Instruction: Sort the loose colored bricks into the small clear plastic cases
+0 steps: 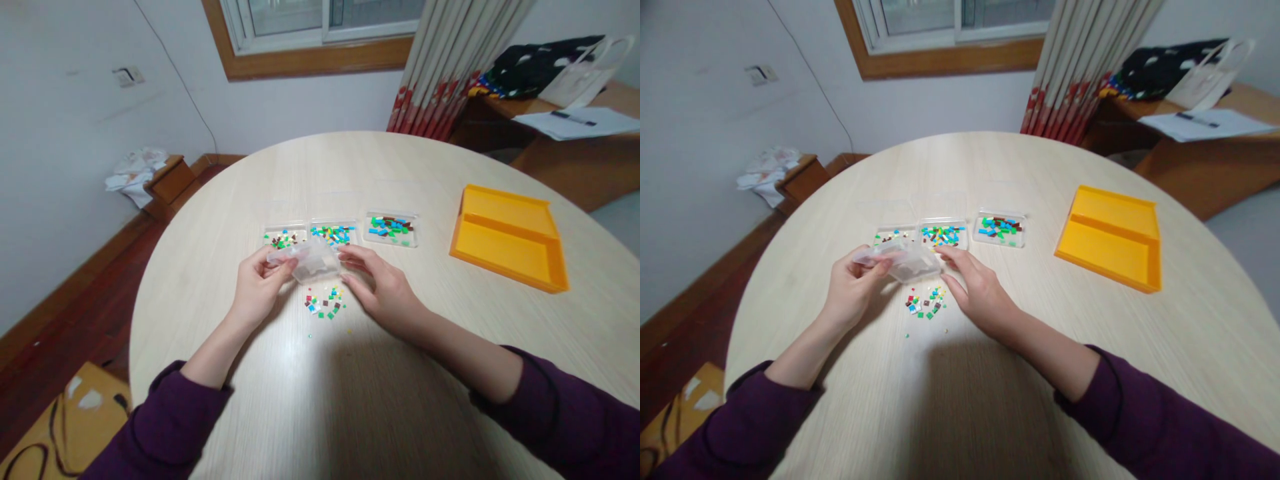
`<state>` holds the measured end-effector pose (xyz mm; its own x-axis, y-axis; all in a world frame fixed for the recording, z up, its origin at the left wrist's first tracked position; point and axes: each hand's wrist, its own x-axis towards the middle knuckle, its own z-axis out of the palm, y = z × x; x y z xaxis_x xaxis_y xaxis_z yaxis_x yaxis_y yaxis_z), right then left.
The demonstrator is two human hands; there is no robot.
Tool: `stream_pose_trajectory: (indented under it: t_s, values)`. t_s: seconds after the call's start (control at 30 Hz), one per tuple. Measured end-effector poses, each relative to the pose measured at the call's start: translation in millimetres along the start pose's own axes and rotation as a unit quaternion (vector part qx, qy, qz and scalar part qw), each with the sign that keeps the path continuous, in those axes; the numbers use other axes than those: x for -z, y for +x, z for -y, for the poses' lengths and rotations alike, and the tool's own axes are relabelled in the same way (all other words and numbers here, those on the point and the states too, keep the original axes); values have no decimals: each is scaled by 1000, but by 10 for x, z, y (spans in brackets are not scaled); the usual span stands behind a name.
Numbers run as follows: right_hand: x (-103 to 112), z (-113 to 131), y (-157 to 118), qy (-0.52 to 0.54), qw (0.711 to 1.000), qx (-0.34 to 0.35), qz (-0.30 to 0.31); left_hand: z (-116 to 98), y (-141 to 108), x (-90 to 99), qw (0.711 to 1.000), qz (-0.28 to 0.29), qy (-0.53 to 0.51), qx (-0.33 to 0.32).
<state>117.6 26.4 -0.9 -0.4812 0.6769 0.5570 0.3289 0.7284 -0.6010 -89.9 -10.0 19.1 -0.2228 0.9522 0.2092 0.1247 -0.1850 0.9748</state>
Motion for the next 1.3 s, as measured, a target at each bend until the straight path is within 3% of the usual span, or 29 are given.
stream_pose_trajectory:
  t_s: [0.17, 0.33, 0.77, 1.07, 1.3]
  values:
    - [18, 5, 14, 8, 999, -33, 8, 24, 48, 51, 999, -35, -26, 11]
    - [42, -3, 37, -36, 999, 12, 18, -11, 126, 188, 997, -55, 39, 26]
    - [35, -16, 22, -37, 997, 31, 62, -120, 198, 451, 979, 55, 178, 89]
    - [27, -26, 8, -43, 995, 50, 73, -82, 225, 534, 969, 92, 223, 55]
    - [23, -24, 11, -54, 995, 49, 64, -46, 227, 628, 937, 107, 330, 34]
